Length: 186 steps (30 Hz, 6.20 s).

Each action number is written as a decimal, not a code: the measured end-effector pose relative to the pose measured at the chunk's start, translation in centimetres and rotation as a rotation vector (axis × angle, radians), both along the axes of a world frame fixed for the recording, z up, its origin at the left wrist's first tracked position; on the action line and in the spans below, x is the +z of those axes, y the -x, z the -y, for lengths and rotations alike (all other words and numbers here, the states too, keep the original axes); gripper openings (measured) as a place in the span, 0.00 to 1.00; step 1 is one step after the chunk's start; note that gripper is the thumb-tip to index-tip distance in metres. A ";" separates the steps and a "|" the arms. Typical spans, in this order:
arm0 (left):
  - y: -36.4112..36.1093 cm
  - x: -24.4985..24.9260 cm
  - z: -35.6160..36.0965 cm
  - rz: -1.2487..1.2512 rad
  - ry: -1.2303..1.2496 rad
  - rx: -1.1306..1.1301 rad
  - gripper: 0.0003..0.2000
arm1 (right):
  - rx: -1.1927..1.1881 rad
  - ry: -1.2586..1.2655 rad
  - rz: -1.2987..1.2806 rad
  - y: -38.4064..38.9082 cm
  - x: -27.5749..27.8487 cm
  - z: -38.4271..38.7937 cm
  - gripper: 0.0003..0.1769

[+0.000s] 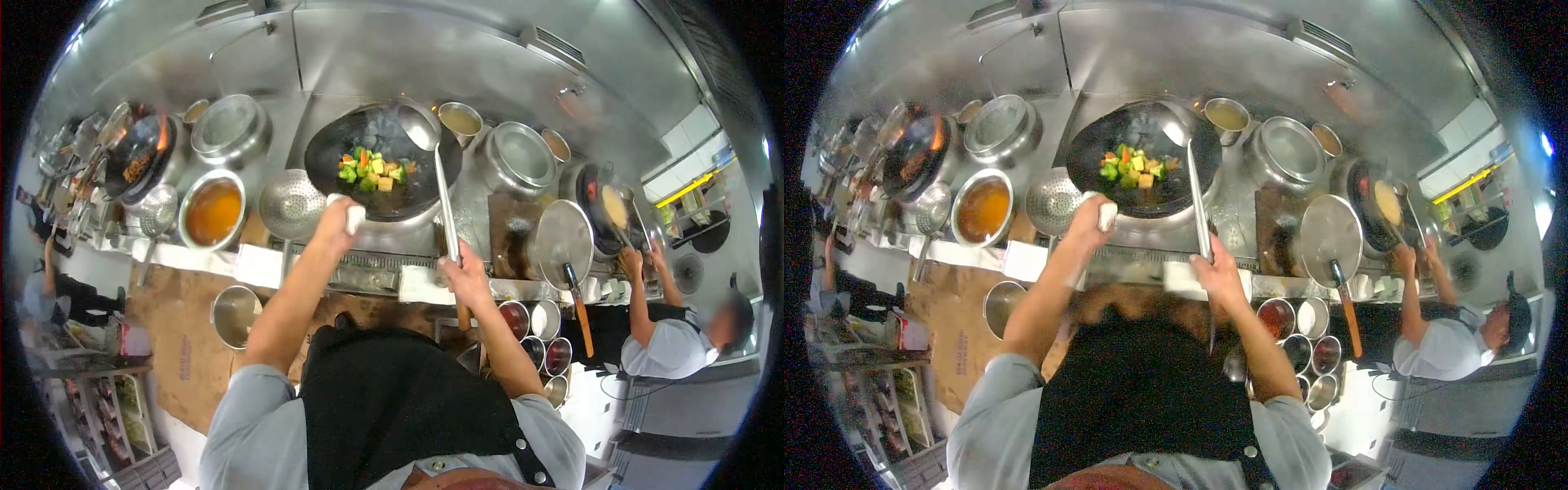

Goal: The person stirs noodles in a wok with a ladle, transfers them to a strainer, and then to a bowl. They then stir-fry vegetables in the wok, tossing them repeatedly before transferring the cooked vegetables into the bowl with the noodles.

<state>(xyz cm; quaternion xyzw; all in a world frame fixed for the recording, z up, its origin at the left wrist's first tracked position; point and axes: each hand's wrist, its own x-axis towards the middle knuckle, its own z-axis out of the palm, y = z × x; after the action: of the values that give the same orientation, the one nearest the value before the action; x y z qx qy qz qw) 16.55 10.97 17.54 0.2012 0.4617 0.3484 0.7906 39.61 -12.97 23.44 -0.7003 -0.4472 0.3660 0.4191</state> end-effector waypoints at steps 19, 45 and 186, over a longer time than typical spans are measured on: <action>9.7 4.0 34.7 -0.309 -0.274 0.355 0.12 | 0.259 0.124 -0.093 -0.3 4.4 13.3 0.40; 19.0 -1.4 57.9 -0.289 0.021 0.853 0.05 | 0.710 0.805 -1.010 14.1 -7.5 19.3 0.08; -1.9 -2.8 25.3 -0.755 0.169 4.600 0.03 | 3.480 -2.124 -1.619 48.5 5.9 33.7 0.30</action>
<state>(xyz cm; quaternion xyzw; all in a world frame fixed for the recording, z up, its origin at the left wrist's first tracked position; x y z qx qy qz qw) 18.44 -14.34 14.74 0.4483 0.0733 -0.2881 0.8430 -8.89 -46.70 29.37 -0.9712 0.2088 -0.0907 0.0707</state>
